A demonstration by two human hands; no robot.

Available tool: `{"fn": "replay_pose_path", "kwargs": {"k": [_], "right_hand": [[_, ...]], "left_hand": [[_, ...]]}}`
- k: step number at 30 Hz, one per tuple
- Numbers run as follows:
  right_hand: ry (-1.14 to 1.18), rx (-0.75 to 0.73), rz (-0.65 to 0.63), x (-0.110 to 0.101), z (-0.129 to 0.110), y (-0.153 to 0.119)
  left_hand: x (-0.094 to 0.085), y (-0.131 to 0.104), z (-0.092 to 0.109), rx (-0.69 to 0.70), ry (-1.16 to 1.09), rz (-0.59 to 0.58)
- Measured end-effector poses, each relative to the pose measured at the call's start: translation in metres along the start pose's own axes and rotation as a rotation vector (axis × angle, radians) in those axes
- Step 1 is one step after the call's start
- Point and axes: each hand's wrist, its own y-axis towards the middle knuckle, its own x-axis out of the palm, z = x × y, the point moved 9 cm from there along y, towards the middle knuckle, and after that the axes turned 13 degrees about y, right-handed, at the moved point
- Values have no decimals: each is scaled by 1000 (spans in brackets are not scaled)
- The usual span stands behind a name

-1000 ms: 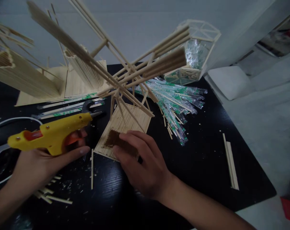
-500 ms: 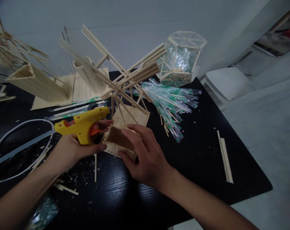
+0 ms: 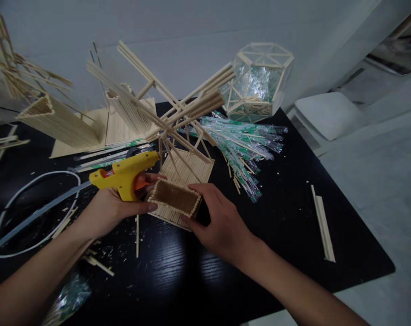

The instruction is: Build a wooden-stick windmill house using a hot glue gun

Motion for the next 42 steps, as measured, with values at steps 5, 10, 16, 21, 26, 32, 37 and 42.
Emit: {"fn": "replay_pose_path", "kwargs": {"k": [5,10,16,21,26,32,37,42], "right_hand": [[3,0,-15,2,2,-1],[2,47,-52,2,6,-3],[-23,-91,-67,-15,-4,-6],[-3,-186,-60,-21,-8,-11],[106,-115,-155,-11,6,-11],[67,-115,-252,-2,11,-11],[-68,-187,-193,-6,3,-15],[-251,-292,-151,-5,-15,-21]], "left_hand": [[1,1,-3,-37,-14,7],[-1,-4,-3,-25,-23,5],[-30,-17,5,35,51,127],[-33,-31,11,107,141,115],[-39,-46,13,208,394,198],[-31,-37,16,228,304,114],[-37,-33,13,168,91,188],[-39,-34,5,129,54,201]]}}
